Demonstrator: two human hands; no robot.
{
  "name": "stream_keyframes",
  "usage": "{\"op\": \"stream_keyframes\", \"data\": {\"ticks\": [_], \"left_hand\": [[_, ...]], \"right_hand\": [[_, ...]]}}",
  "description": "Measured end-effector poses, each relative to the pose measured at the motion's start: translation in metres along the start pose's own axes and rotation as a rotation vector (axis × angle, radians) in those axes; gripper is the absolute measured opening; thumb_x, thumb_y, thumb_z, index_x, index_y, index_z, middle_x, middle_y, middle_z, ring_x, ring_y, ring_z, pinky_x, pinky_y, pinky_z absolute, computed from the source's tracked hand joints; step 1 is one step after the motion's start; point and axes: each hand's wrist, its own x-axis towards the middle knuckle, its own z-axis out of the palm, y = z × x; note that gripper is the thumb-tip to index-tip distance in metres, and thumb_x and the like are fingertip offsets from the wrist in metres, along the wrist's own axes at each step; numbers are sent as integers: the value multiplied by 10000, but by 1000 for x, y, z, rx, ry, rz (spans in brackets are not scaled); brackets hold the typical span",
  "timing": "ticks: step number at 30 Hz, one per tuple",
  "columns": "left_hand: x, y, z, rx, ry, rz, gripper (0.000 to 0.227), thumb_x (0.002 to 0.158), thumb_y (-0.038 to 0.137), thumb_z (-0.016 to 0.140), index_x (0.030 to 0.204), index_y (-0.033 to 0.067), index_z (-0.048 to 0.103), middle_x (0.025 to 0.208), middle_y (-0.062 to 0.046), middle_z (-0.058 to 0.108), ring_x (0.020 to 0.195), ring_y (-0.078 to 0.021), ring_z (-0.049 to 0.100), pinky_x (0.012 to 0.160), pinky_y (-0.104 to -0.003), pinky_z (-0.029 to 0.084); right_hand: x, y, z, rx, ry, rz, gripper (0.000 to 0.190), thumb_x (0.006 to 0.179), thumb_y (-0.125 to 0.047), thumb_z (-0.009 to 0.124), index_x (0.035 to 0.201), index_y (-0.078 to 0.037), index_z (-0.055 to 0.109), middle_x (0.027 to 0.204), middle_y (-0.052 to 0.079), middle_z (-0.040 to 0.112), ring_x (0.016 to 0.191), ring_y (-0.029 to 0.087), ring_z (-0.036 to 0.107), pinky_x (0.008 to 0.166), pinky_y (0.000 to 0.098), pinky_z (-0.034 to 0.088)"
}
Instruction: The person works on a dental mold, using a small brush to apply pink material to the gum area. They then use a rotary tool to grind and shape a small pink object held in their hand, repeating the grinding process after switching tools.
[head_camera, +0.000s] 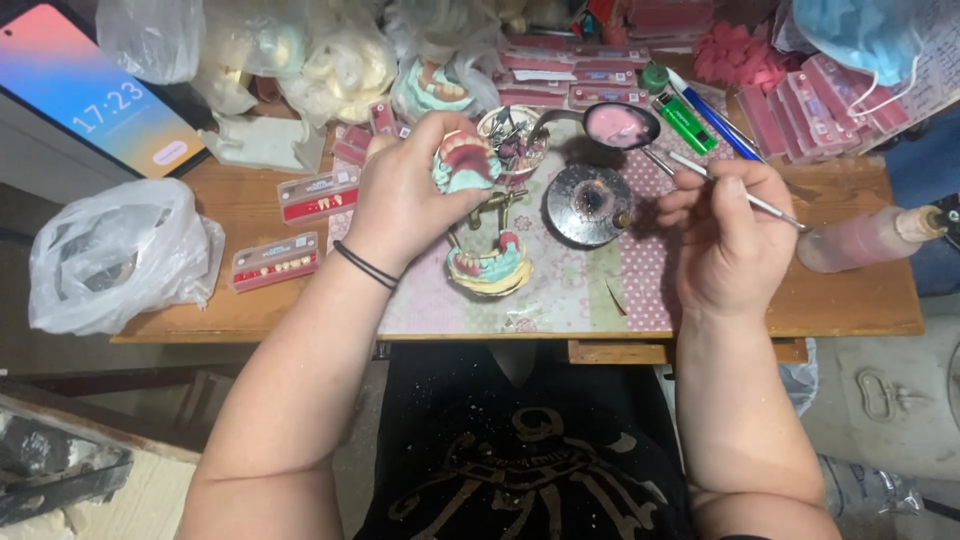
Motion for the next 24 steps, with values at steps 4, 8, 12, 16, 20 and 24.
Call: {"op": "stream_keyframes", "data": {"ticks": [4, 8, 12, 16, 20, 24], "left_hand": [[1, 2, -2, -32, 4, 58, 588, 812, 315, 872, 1299, 242, 550, 1192, -17, 758, 1148, -405, 605, 937, -467, 486], [3, -5, 2, -27, 24, 28, 656, 740, 310, 891, 1321, 306, 587, 982, -147, 768, 1079, -436, 702, 951, -493, 507], [4, -9, 3, -28, -2, 18, 646, 747, 346, 871, 1318, 335, 569, 978, -141, 763, 1081, -438, 700, 949, -508, 513], [2, -3, -1, -49, -9, 21, 641, 764, 308, 868, 1327, 298, 561, 993, -187, 759, 1091, -470, 689, 976, -531, 508], [2, -3, -2, -50, -19, 24, 678, 766, 298, 878, 1351, 291, 536, 1012, -199, 756, 1100, -478, 685, 993, -533, 501], [2, -4, -3, -24, -27, 26, 677, 781, 301, 881, 1358, 279, 527, 1019, -204, 752, 1109, -476, 682, 1006, -531, 495]], "right_hand": [[11, -1, 7, -99, -15, -37, 218, 1014, -261, 673, 1097, -60, 659, 942, 160, 721, 763, 213, 726, 641, 279, 607], [17, 17, 1, -55, -49, -53, 287, 1020, -262, 574, 1092, 12, 623, 947, 247, 729, 756, 257, 783, 668, 313, 690], [18, 20, -3, -99, -58, -51, 307, 1025, -269, 555, 1106, 19, 626, 957, 243, 723, 757, 250, 778, 671, 307, 684], [18, 19, -1, -111, -68, -31, 307, 1034, -275, 545, 1115, 11, 617, 977, 246, 724, 768, 251, 780, 687, 307, 685], [19, 20, 0, -106, -76, -3, 299, 1043, -284, 535, 1114, -3, 609, 980, 238, 730, 777, 243, 785, 695, 302, 690], [19, 18, 0, -70, -69, 40, 305, 1042, -303, 530, 1117, -16, 602, 989, 238, 735, 783, 249, 791, 700, 304, 700]]}}
